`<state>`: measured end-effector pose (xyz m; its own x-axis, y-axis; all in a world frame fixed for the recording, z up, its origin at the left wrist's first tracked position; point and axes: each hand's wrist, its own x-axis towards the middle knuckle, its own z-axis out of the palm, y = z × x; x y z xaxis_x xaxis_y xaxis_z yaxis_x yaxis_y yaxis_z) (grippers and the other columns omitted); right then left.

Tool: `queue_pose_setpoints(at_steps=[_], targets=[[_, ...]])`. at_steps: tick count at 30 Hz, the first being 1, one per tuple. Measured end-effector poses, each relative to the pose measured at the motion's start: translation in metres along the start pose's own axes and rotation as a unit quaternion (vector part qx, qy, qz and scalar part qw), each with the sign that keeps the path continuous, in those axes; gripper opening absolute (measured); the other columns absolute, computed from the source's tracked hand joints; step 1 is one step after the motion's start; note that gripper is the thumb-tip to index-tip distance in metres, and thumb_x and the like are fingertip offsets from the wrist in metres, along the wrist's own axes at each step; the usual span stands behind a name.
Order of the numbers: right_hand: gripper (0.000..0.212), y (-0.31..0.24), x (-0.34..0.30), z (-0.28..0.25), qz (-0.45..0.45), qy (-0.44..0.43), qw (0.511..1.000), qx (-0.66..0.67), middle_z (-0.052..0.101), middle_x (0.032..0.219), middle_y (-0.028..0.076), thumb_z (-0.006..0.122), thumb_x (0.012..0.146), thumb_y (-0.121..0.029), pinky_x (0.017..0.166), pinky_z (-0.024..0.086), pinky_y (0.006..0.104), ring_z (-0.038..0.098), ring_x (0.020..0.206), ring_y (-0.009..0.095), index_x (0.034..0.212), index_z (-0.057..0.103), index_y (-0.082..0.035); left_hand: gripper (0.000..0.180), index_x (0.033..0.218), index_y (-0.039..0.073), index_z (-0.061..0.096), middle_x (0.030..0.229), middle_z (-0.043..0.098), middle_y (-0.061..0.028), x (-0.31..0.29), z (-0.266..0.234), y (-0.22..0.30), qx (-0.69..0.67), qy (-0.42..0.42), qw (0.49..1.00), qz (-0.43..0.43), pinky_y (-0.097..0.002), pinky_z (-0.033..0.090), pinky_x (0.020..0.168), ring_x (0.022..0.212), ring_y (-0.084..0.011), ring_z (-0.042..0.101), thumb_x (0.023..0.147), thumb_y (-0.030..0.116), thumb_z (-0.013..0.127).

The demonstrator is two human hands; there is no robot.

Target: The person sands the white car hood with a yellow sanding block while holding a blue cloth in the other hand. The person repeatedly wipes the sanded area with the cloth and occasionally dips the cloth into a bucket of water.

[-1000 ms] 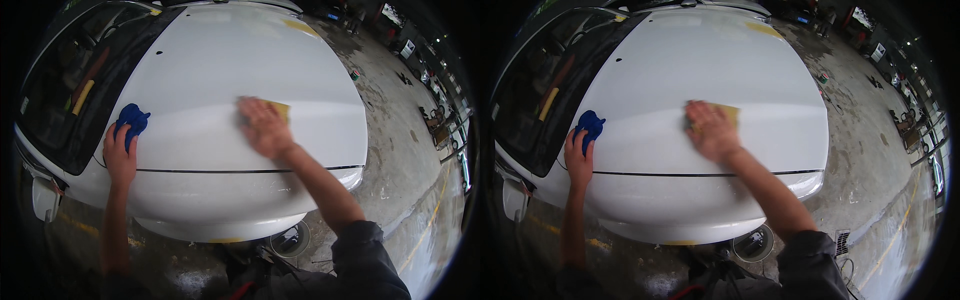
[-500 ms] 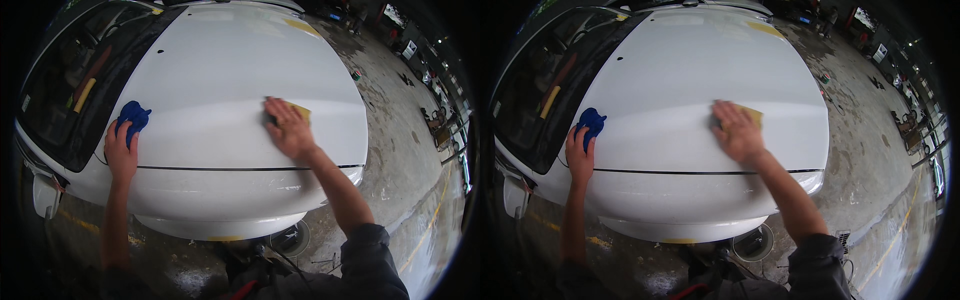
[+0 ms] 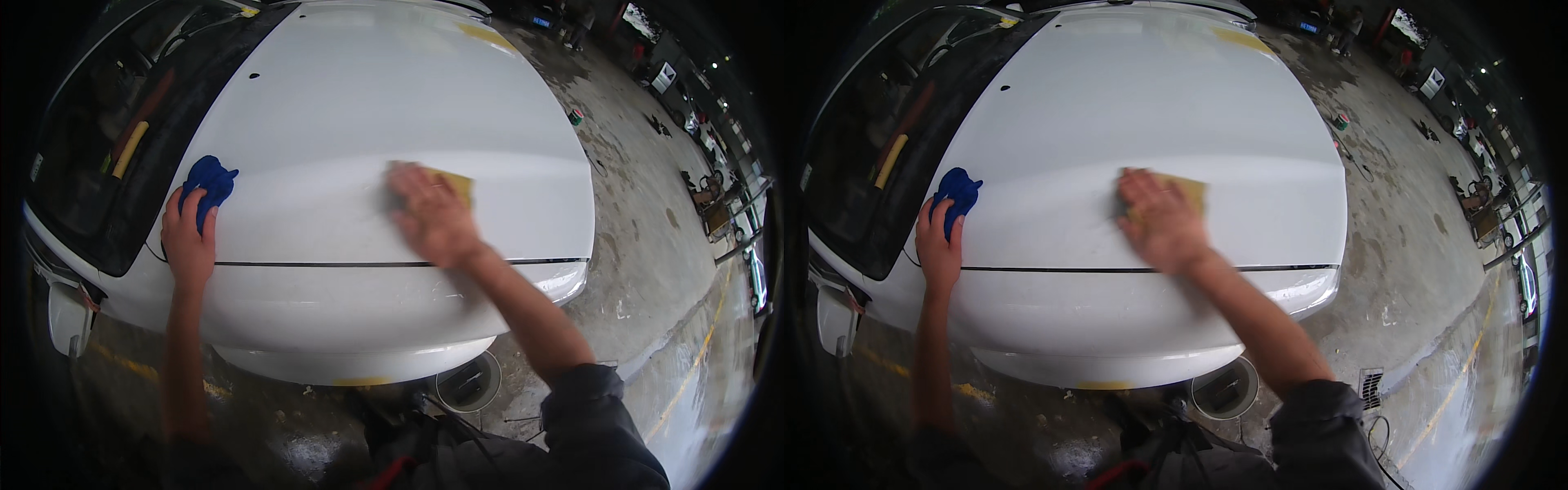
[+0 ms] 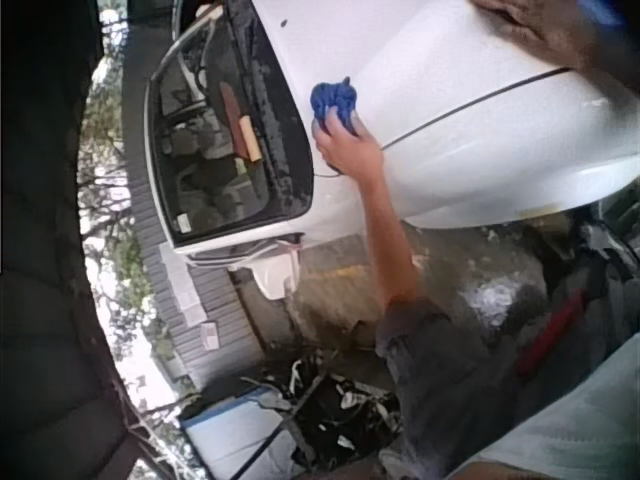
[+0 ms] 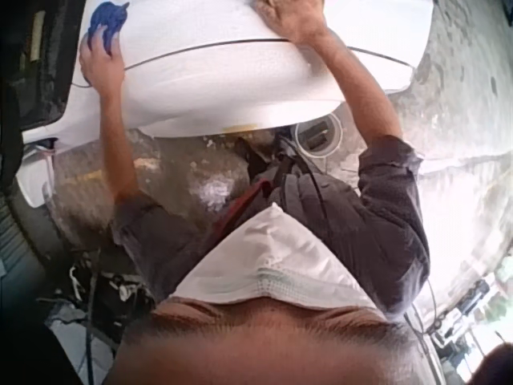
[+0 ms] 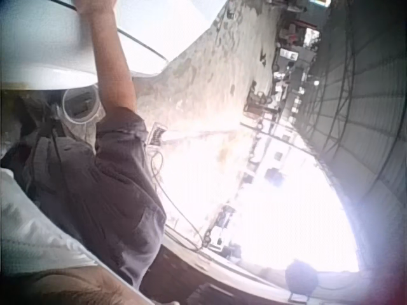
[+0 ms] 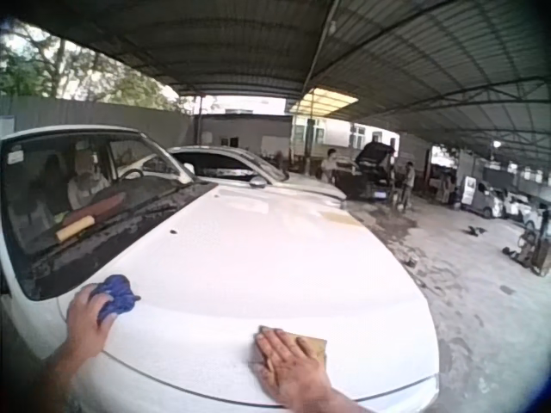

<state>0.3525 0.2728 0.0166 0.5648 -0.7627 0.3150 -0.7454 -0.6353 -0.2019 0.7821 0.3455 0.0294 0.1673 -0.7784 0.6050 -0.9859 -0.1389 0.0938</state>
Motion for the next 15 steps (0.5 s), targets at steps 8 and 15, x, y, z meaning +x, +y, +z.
queue_pose_setpoints(at_steps=[8,15], targets=[[0.068,-0.040,-0.007,-0.004,0.041,-0.034,0.998,-0.018,0.030,0.176,0.010,0.045,0.111,-0.045,0.134,0.018,0.0492,0.025,0.164,0.028,0.166,0.035,-0.007,0.037,0.139,0.014,0.064,0.151,0.054,-0.0194,0.006,-0.002,0.009,0.017,0.012,1.000,0.002,-0.0496,0.049,0.111,0.134,-0.0417,0.058,0.104,0.027,0.070],[0.064,-0.033,0.009,0.004,0.002,-0.070,0.998,-0.003,0.028,0.178,0.005,0.037,0.113,-0.047,0.135,0.014,0.0466,0.020,0.165,0.025,0.168,0.035,-0.013,0.037,0.141,0.016,0.063,0.151,0.055,-0.0164,0.006,0.002,0.005,0.033,0.009,0.999,0.007,-0.0511,0.047,0.113,0.136,-0.0380,0.057,0.106,0.031,0.067]])
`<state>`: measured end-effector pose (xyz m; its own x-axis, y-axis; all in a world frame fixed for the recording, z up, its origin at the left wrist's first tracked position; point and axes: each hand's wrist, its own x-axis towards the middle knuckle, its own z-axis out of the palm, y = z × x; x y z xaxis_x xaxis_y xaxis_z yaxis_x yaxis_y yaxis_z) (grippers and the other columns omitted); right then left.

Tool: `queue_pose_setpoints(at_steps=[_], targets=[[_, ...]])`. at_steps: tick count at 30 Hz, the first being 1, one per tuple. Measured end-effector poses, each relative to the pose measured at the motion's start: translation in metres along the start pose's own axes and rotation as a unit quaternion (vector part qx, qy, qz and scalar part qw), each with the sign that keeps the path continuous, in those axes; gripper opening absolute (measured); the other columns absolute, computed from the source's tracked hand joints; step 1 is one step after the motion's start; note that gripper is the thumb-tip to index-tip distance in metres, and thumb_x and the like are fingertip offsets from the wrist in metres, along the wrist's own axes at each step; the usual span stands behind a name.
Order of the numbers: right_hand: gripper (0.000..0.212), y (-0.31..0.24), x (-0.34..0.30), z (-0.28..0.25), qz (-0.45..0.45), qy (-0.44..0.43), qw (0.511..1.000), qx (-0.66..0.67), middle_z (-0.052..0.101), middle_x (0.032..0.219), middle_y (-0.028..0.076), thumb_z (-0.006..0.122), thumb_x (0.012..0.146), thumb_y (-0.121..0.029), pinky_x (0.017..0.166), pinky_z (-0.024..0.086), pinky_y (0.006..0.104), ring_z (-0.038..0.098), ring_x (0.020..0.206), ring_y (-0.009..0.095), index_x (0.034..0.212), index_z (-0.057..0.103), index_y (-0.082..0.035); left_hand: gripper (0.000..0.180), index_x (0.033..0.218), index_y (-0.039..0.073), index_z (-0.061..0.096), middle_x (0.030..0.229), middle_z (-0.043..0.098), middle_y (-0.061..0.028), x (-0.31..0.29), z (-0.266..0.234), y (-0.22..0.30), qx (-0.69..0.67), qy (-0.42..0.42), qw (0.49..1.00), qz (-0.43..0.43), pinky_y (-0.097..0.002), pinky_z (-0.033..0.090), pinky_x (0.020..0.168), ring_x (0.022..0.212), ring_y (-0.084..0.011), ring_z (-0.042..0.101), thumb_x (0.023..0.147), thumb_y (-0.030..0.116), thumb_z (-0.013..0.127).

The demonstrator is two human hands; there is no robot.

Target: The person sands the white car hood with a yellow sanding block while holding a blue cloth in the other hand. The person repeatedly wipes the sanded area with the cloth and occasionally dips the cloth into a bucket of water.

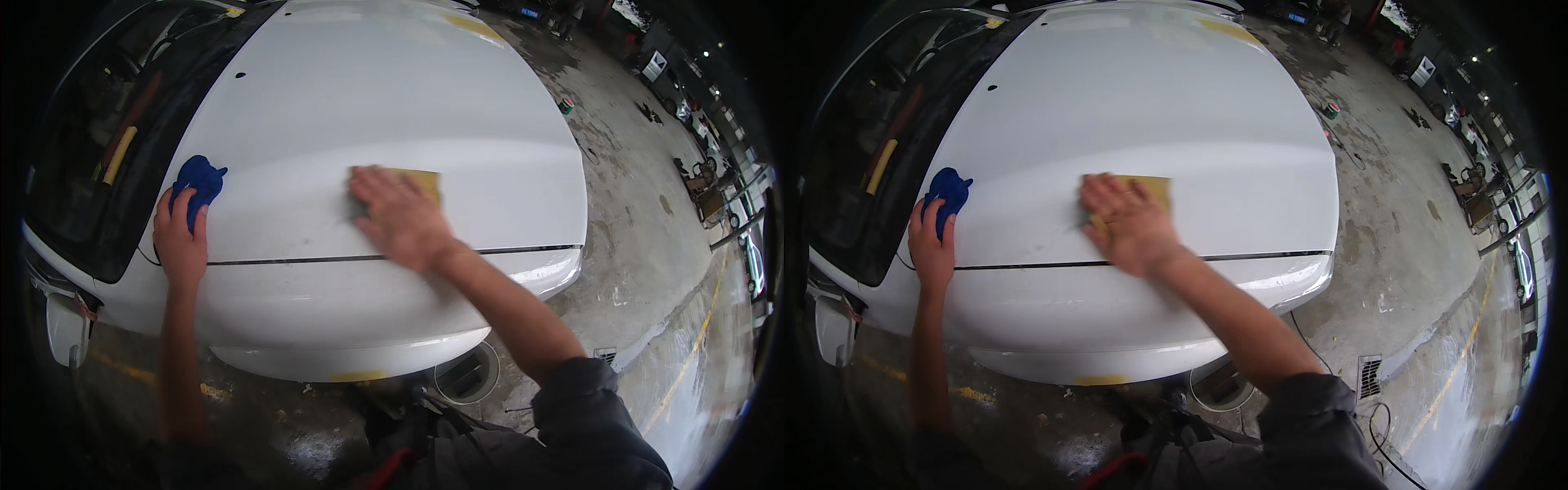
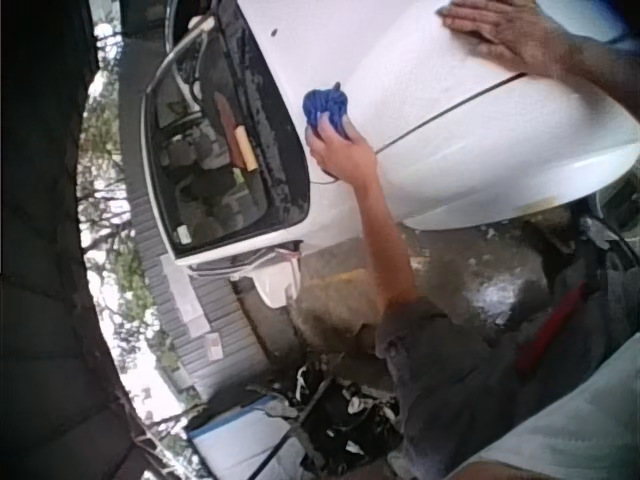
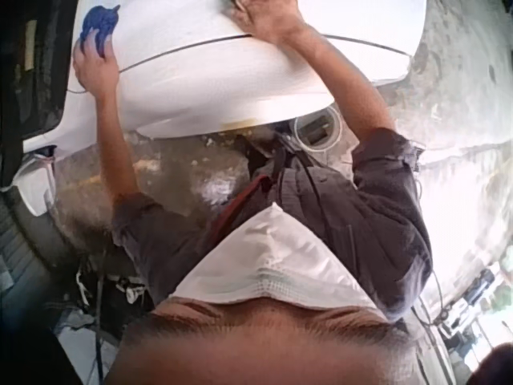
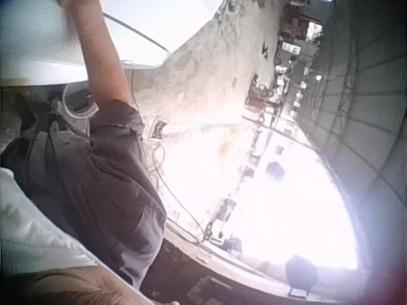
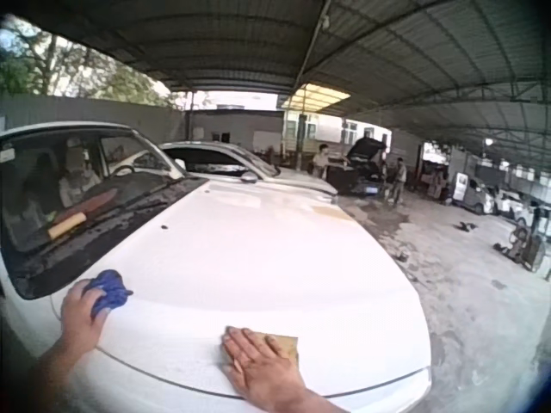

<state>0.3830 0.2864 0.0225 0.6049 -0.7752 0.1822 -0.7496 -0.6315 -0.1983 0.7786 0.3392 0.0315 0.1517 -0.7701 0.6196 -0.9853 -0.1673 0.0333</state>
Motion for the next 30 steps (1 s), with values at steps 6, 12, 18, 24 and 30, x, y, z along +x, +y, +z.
queue_pose_setpoints(at_steps=[6,12,18,24,30], targets=[[0.064,0.056,-0.049,-0.011,0.129,0.072,0.989,-0.030,0.033,0.175,0.012,0.049,0.110,-0.038,0.132,0.021,0.0525,0.029,0.162,0.032,0.164,0.039,-0.005,0.037,0.141,0.017,0.063,0.152,0.053,-0.0160,-0.004,-0.001,-0.004,-0.009,-0.004,1.000,-0.012,-0.0537,0.045,0.115,0.137,-0.0385,0.056,0.107,0.031,0.066],[0.063,-0.022,0.008,0.005,-0.057,0.003,0.998,0.009,0.029,0.177,0.008,0.034,0.115,-0.045,0.135,0.016,0.0454,0.023,0.164,0.026,0.167,0.035,-0.011,0.037,0.141,0.017,0.063,0.152,0.053,-0.0165,0.002,0.008,0.003,-0.028,-0.001,1.000,0.005,-0.0543,0.045,0.114,0.136,-0.0384,0.057,0.107,0.031,0.066],[0.067,0.185,-0.136,-0.030,0.213,0.079,0.972,-0.054,0.036,0.173,0.017,0.046,0.109,-0.037,0.130,0.022,0.0510,0.031,0.161,0.039,0.167,0.034,-0.005,0.037,0.141,0.017,0.063,0.153,0.053,-0.0174,0.001,0.000,0.001,-0.002,-0.002,1.000,-0.017,-0.0540,0.045,0.114,0.137,-0.0390,0.056,0.107,0.031,0.065],[0.069,-0.024,-0.010,0.016,0.000,0.039,0.999,-0.015,0.027,0.178,0.009,0.037,0.113,-0.049,0.134,0.015,0.0475,0.022,0.165,0.027,0.168,0.033,-0.008,0.037,0.140,0.016,0.063,0.153,0.053,-0.0184,0.003,0.008,0.005,-0.024,0.001,1.000,-0.003,-0.0532,0.046,0.114,0.138,-0.0395,0.056,0.107,0.030,0.066],[0.066,0.001,-0.034,-0.007,0.010,-0.005,1.000,0.017,0.026,0.178,0.008,0.038,0.113,-0.045,0.134,0.016,0.0486,0.022,0.165,0.028,0.168,0.033,-0.010,0.036,0.140,0.015,0.064,0.152,0.054,-0.0196,-0.002,0.001,-0.007,-0.019,-0.006,1.000,-0.012,-0.0521,0.047,0.114,0.138,-0.0407,0.056,0.107,0.030,0.066]])
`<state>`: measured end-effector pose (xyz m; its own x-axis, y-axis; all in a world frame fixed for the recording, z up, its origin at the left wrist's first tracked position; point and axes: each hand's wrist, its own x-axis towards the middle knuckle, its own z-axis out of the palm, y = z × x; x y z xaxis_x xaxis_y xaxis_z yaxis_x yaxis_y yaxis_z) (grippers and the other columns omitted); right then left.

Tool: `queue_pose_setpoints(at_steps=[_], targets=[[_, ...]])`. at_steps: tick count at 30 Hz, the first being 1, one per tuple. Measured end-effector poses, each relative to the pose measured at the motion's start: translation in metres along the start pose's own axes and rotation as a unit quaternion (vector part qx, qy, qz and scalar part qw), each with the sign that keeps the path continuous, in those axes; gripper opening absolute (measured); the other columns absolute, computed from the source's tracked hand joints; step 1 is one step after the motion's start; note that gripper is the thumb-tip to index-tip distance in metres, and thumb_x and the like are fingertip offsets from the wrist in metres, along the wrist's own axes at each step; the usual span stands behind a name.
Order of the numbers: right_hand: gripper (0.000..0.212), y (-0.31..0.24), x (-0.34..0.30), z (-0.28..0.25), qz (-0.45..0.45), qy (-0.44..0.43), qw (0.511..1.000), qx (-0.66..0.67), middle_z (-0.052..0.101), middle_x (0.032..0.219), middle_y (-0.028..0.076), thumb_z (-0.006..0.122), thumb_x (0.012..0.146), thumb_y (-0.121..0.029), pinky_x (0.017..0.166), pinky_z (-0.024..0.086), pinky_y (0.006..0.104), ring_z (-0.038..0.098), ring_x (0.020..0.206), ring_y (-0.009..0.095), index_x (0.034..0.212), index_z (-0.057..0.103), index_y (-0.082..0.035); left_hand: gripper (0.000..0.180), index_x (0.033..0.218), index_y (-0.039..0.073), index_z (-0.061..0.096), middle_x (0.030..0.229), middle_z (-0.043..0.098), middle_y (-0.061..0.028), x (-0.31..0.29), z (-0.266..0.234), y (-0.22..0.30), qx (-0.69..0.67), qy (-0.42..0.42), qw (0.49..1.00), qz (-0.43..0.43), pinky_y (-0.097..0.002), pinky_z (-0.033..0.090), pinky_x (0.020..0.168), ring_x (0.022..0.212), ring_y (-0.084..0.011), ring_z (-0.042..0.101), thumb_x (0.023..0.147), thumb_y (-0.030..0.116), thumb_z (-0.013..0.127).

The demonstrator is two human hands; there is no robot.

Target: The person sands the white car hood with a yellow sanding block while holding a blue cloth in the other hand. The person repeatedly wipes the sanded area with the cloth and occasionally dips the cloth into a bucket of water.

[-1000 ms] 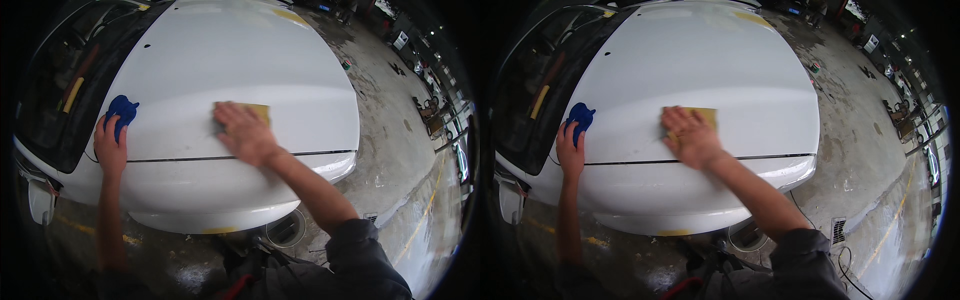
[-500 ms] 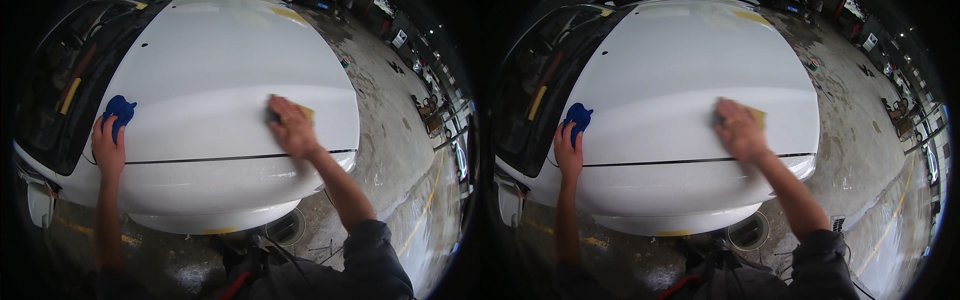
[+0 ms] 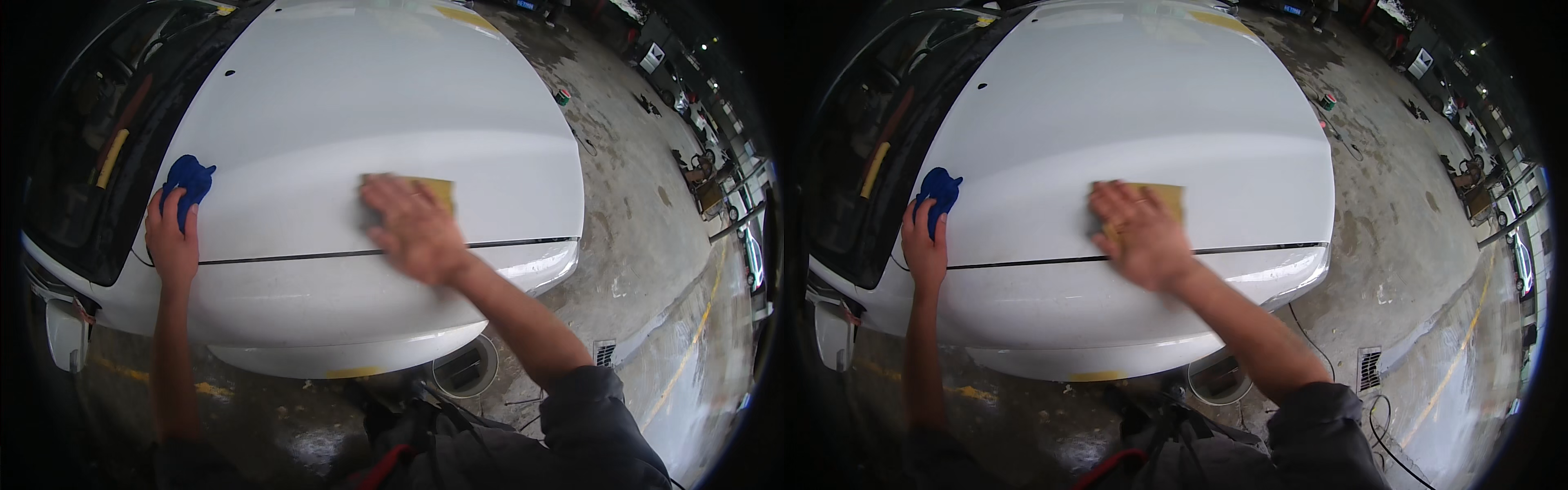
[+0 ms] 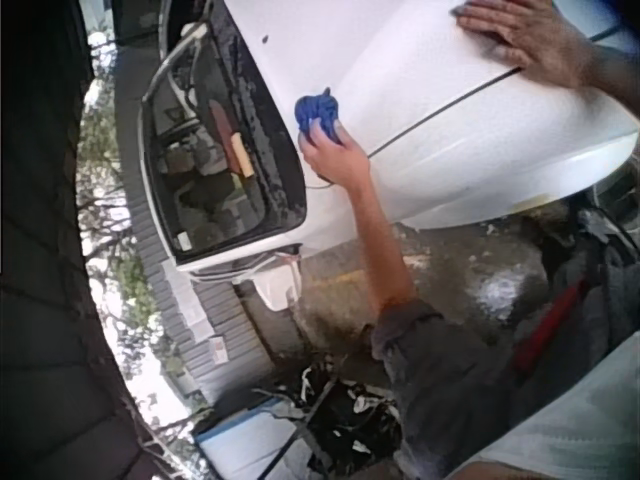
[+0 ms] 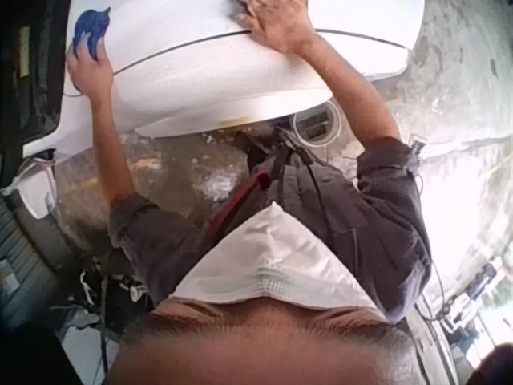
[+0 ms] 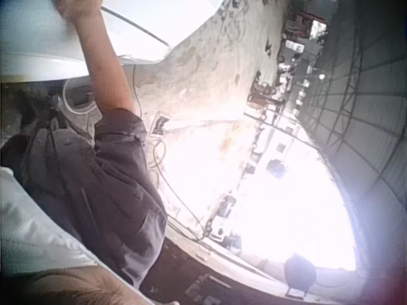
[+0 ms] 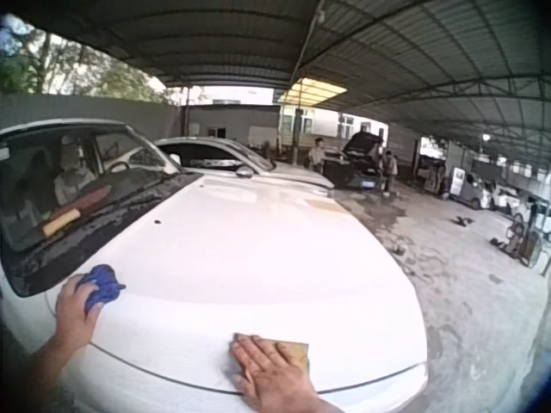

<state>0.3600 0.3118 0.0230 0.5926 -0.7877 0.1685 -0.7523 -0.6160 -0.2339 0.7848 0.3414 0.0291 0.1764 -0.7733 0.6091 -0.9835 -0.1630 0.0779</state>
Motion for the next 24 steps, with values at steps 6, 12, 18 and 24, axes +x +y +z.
queue_pose_setpoints(at_steps=[6,12,18,24], targets=[[0.067,0.012,-0.007,0.002,0.100,0.068,0.992,-0.043,0.031,0.176,0.010,0.046,0.111,-0.044,0.133,0.019,0.0497,0.026,0.164,0.028,0.166,0.038,-0.007,0.036,0.140,0.015,0.064,0.151,0.055,-0.0198,-0.001,0.000,0.000,0.015,0.014,1.000,0.005,-0.0513,0.049,0.111,0.135,-0.0408,0.059,0.106,0.030,0.067],[0.066,-0.066,0.054,0.028,-0.075,0.036,0.996,0.021,0.030,0.176,0.010,0.039,0.113,-0.047,0.134,0.017,0.0483,0.023,0.164,0.028,0.167,0.036,-0.009,0.037,0.140,0.015,0.064,0.152,0.054,-0.0195,0.008,0.003,0.010,-0.024,0.003,0.999,0.022,-0.0518,0.047,0.113,0.137,-0.0405,0.057,0.107,0.031,0.066],[0.064,0.080,-0.061,-0.029,0.141,0.085,0.985,-0.043,0.038,0.172,0.013,0.052,0.109,-0.036,0.131,0.021,0.0519,0.030,0.161,0.033,0.164,0.040,-0.005,0.038,0.142,0.017,0.063,0.154,0.053,-0.0182,-0.001,-0.003,-0.003,0.018,-0.003,1.000,-0.014,-0.0540,0.046,0.115,0.138,-0.0403,0.056,0.107,0.032,0.065],[0.067,-0.047,0.037,0.027,-0.034,0.056,0.997,-0.028,0.031,0.176,0.011,0.039,0.113,-0.047,0.134,0.017,0.0497,0.025,0.163,0.031,0.166,0.037,-0.006,0.039,0.143,0.017,0.061,0.152,0.053,-0.0174,0.007,0.008,0.008,-0.007,0.005,1.000,0.008,-0.0544,0.045,0.115,0.137,-0.0399,0.056,0.107,0.032,0.065]])
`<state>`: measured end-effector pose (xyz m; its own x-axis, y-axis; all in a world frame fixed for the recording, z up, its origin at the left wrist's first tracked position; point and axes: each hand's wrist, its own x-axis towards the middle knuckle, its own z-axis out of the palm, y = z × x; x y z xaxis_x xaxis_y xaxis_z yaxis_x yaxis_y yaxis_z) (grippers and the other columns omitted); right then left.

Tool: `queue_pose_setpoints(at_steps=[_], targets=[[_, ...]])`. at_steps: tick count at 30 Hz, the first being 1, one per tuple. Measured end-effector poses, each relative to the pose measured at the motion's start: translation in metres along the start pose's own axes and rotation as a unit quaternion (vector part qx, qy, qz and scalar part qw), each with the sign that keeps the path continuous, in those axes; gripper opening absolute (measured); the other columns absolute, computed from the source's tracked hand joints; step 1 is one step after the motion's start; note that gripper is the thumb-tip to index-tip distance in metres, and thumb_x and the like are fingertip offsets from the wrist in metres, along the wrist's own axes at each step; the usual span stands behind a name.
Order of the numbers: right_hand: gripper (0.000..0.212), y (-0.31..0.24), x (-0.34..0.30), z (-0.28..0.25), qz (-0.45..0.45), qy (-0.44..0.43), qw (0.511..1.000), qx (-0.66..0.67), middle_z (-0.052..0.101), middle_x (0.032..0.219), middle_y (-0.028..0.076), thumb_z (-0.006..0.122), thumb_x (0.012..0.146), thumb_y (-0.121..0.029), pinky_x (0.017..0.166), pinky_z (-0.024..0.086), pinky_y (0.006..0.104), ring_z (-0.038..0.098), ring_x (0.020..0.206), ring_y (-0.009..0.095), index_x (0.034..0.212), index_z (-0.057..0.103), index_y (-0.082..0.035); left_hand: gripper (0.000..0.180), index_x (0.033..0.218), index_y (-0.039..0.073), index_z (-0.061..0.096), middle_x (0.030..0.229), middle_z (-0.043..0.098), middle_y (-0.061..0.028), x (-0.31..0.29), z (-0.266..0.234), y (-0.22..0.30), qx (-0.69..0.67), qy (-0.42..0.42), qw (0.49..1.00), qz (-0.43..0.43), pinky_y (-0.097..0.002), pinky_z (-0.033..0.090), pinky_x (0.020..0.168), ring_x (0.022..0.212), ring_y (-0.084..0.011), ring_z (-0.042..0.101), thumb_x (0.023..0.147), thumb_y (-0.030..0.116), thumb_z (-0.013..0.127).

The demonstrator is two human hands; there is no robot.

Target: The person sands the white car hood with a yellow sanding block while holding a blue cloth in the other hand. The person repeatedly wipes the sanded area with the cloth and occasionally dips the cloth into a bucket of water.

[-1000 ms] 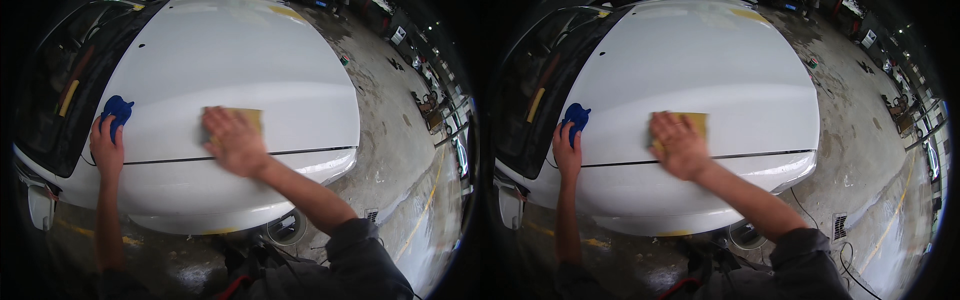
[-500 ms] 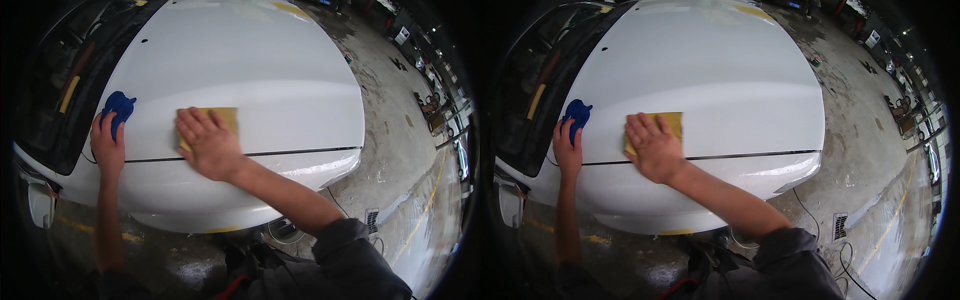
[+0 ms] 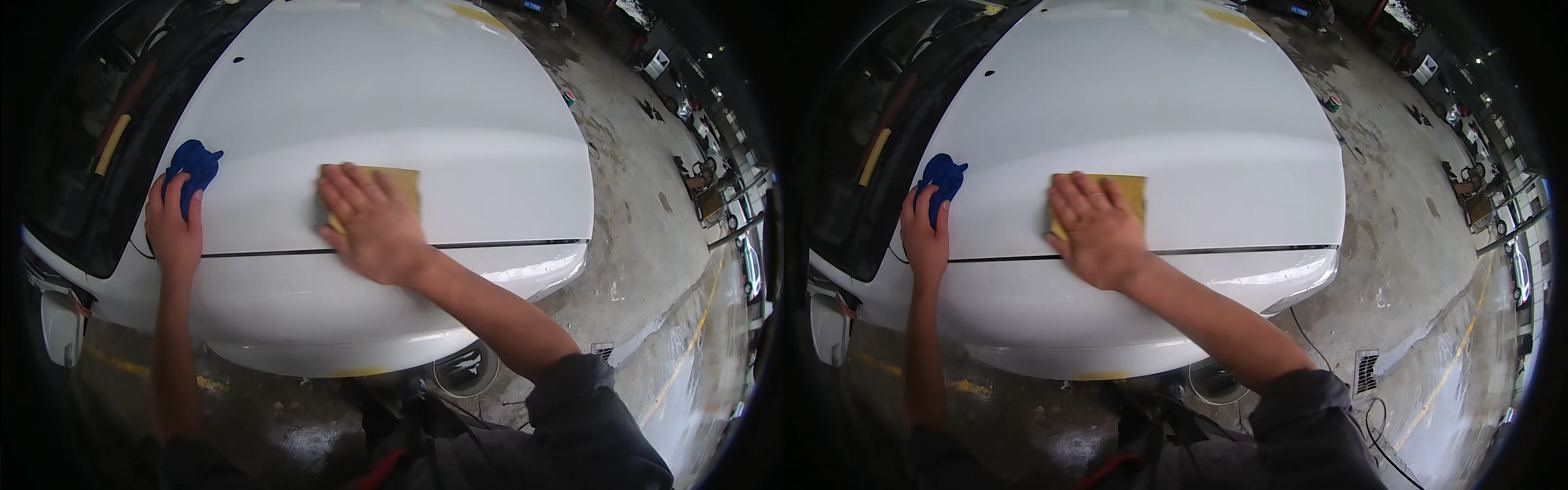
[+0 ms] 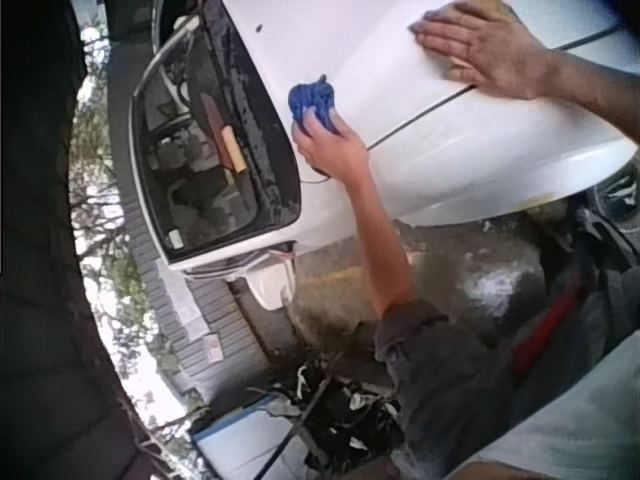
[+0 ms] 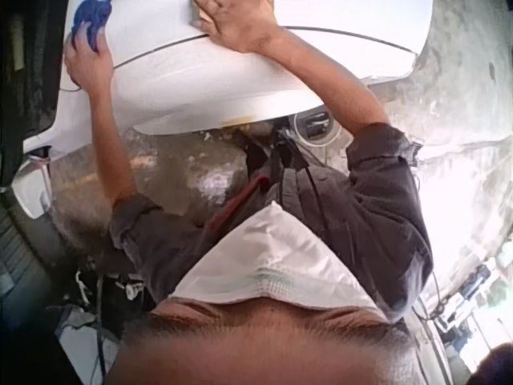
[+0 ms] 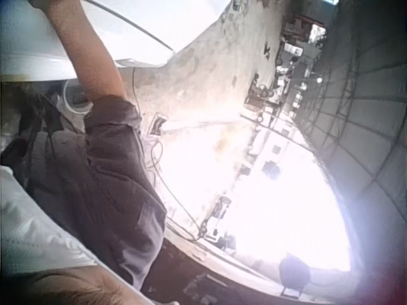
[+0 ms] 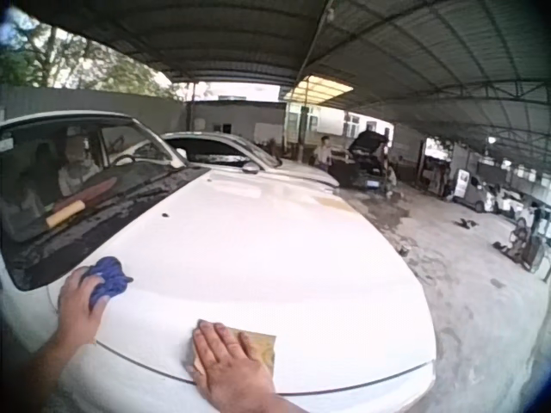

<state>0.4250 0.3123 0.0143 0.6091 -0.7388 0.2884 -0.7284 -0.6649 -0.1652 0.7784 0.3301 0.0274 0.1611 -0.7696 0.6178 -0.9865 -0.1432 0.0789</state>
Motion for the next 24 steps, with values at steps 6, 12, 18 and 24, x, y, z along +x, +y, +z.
queue_pose_setpoints(at_steps=[6,12,18,24], targets=[[0.064,0.094,-0.062,-0.045,0.084,-0.036,0.995,0.029,0.031,0.176,0.008,0.043,0.112,-0.042,0.134,0.016,0.0501,0.024,0.164,0.031,0.167,0.035,-0.010,0.037,0.141,0.016,0.062,0.152,0.054,-0.0181,-0.008,-0.013,-0.016,0.034,-0.005,0.999,-0.015,-0.0540,0.047,0.114,0.136,-0.0392,0.057,0.107,0.030,0.065],[0.068,0.058,-0.050,-0.028,0.124,-0.023,0.992,-0.015,0.030,0.176,0.010,0.046,0.110,-0.044,0.133,0.017,0.0501,0.023,0.164,0.030,0.167,0.035,-0.008,0.036,0.141,0.016,0.063,0.151,0.054,-0.0185,-0.006,-0.004,-0.011,0.032,0.007,0.999,-0.012,-0.0536,0.047,0.113,0.136,-0.0394,0.058,0.108,0.030,0.064],[0.068,-0.029,0.009,0.001,-0.082,-0.052,0.993,0.066,0.029,0.177,0.010,0.034,0.114,-0.049,0.135,0.014,0.0474,0.021,0.165,0.030,0.168,0.032,-0.008,0.037,0.141,0.014,0.063,0.152,0.054,-0.0208,0.002,-0.008,0.007,0.003,-0.001,1.000,0.012,-0.0486,0.050,0.110,0.135,-0.0414,0.058,0.108,0.029,0.064],[0.068,0.097,-0.085,-0.044,0.108,0.000,0.994,-0.011,0.034,0.174,0.014,0.047,0.110,-0.042,0.133,0.017,0.0503,0.026,0.163,0.032,0.166,0.036,-0.004,0.039,0.143,0.017,0.062,0.153,0.053,-0.0181,-0.008,-0.002,-0.012,0.042,0.005,0.999,-0.014,-0.0539,0.047,0.114,0.138,-0.0398,0.057,0.108,0.034,0.064]])
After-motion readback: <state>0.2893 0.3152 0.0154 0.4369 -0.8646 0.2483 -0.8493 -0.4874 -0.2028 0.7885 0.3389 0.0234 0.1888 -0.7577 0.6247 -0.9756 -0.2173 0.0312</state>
